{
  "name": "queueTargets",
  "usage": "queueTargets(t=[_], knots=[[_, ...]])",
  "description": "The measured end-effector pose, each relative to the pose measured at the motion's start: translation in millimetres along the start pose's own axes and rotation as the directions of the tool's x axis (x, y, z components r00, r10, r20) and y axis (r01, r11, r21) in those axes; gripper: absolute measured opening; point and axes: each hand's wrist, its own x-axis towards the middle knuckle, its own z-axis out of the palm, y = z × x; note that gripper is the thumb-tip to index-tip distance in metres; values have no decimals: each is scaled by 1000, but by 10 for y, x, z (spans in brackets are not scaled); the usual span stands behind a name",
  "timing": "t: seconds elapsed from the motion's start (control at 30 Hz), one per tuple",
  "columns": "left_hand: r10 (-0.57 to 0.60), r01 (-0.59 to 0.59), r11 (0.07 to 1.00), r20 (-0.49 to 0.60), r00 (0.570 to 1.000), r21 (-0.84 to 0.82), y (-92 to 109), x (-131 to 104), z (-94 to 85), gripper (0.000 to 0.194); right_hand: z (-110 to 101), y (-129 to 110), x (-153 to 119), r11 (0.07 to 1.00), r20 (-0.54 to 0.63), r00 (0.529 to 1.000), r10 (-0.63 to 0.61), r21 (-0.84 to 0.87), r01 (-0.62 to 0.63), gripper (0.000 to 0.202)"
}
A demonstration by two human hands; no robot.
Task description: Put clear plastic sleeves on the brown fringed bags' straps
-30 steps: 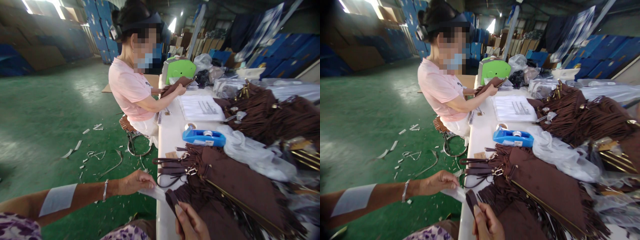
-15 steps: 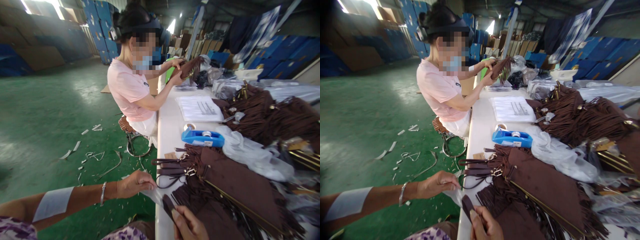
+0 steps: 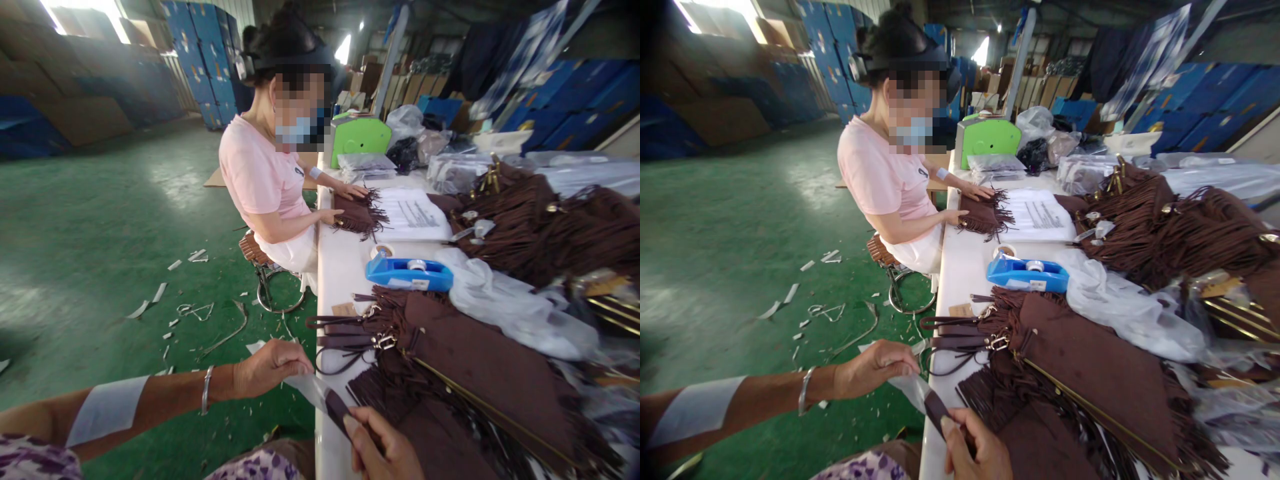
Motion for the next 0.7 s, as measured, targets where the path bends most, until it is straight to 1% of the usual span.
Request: queueTargets(t=[0.1, 0.17, 0.3, 0.4, 0.47, 0.57, 0.63, 0.7], knots=[[-8, 8, 1000, 9, 1000, 5, 34, -5, 1, 40, 7, -10, 24, 1000, 25, 1000, 3, -21, -2, 50], [-21, 21, 1000, 11, 1000, 21, 35, -6, 11, 40, 24, -29, 29, 999, 20, 1000, -17, -42, 18, 48], [-43, 44, 997, -8, 999, 56, 19, -13, 31, 40, 69, -73, 26, 993, -61, 994, -91, -79, 86, 41], [-57, 58, 997, -12, 998, 50, 54, -25, 17, 42, 78, -99, 30, 984, -101, 987, -121, -145, 106, 37], [-75, 75, 997, 34, 997, 2, 103, -36, 0, 41, 73, -112, 36, 978, -110, 985, -131, -179, 110, 35], [-104, 123, 985, 153, 983, -124, 168, -47, -6, 44, 68, -131, 41, 972, -107, 984, -145, -199, 122, 34], [-133, 181, 961, 226, 965, -208, 184, -47, 17, 50, 70, -140, 38, 972, -98, 985, -144, -202, 122, 33], [-170, 246, 927, 268, 948, -281, 177, -43, 56, 55, 75, -146, 30, 971, -89, 986, -144, -206, 123, 32]])
